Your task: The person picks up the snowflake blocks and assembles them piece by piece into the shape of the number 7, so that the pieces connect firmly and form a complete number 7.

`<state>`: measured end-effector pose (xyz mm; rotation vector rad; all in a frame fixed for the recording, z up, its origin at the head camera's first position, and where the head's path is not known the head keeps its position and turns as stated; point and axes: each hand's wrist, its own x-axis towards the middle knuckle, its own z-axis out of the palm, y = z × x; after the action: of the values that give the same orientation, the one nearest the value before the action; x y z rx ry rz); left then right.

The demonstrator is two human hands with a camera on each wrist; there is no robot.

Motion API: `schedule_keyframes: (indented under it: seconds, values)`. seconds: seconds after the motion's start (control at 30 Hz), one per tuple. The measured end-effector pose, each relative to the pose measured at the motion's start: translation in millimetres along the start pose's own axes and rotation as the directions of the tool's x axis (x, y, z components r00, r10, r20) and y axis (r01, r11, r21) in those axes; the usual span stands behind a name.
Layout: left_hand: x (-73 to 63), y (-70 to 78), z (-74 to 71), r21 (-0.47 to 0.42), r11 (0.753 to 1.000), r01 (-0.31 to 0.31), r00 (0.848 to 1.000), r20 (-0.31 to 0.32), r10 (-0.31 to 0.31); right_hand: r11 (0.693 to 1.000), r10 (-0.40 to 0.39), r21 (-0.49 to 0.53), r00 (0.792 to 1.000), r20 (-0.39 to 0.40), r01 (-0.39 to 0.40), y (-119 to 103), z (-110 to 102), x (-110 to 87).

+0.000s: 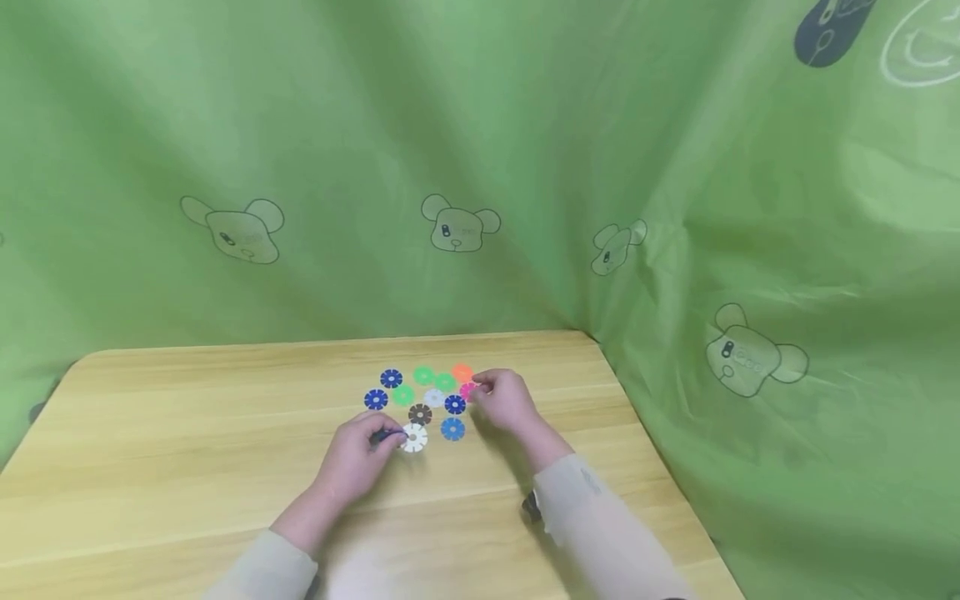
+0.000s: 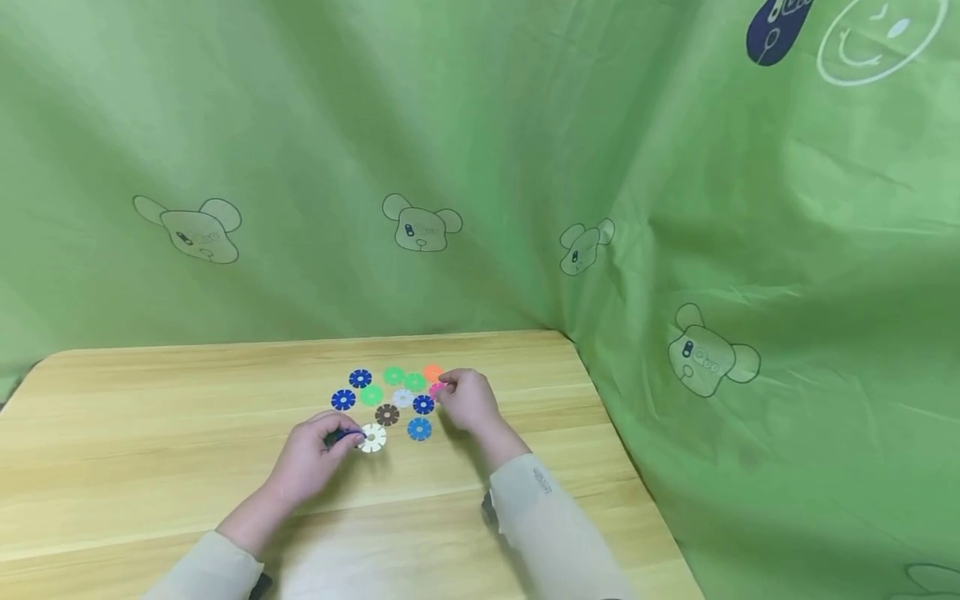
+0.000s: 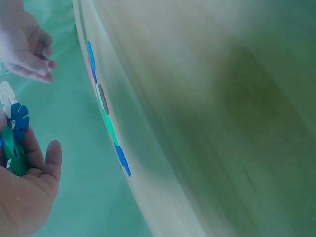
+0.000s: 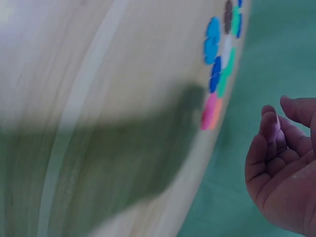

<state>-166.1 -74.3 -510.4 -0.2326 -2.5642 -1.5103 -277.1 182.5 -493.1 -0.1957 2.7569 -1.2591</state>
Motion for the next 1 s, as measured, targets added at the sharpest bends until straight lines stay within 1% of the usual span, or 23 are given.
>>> schedule_keyframes:
  seconds: [0.17, 0.43, 0.6, 0.8, 1.0]
  values:
    - [0.2, 0.3, -3.0, -0.003, 1.0, -0.003, 1.0, -0.023, 0.003, 0.997, 0.019, -0.071, 1.0, -0.018, -0.021, 5, 2, 11.3]
    - [0.7, -0.6, -4.4, 0.002, 1.0, 0.007, 1.0, -0.015, -0.007, 0.983, 0.098, -0.151, 0.995, -0.024, -0.101, 14, 9, 20.2]
    - [0.0, -1.2, -4.7, 0.002, 1.0, 0.004, 1.0, -0.018, -0.004, 0.97, 0.106, -0.216, 0.994, -0.024, -0.109, 22, 14, 24.4]
    - [0.0, -2.2, -5.0, -0.004, 1.0, 0.009, 0.999, -0.033, -0.009, 0.96, 0.139, -0.242, 0.99, -0.025, -0.141, 28, 18, 28.5]
    - [-0.1, -3.0, -5.0, -0.003, 1.0, 0.018, 0.999, -0.032, -0.018, 0.949, 0.169, -0.266, 0.985, -0.027, -0.17, 30, 23, 32.6]
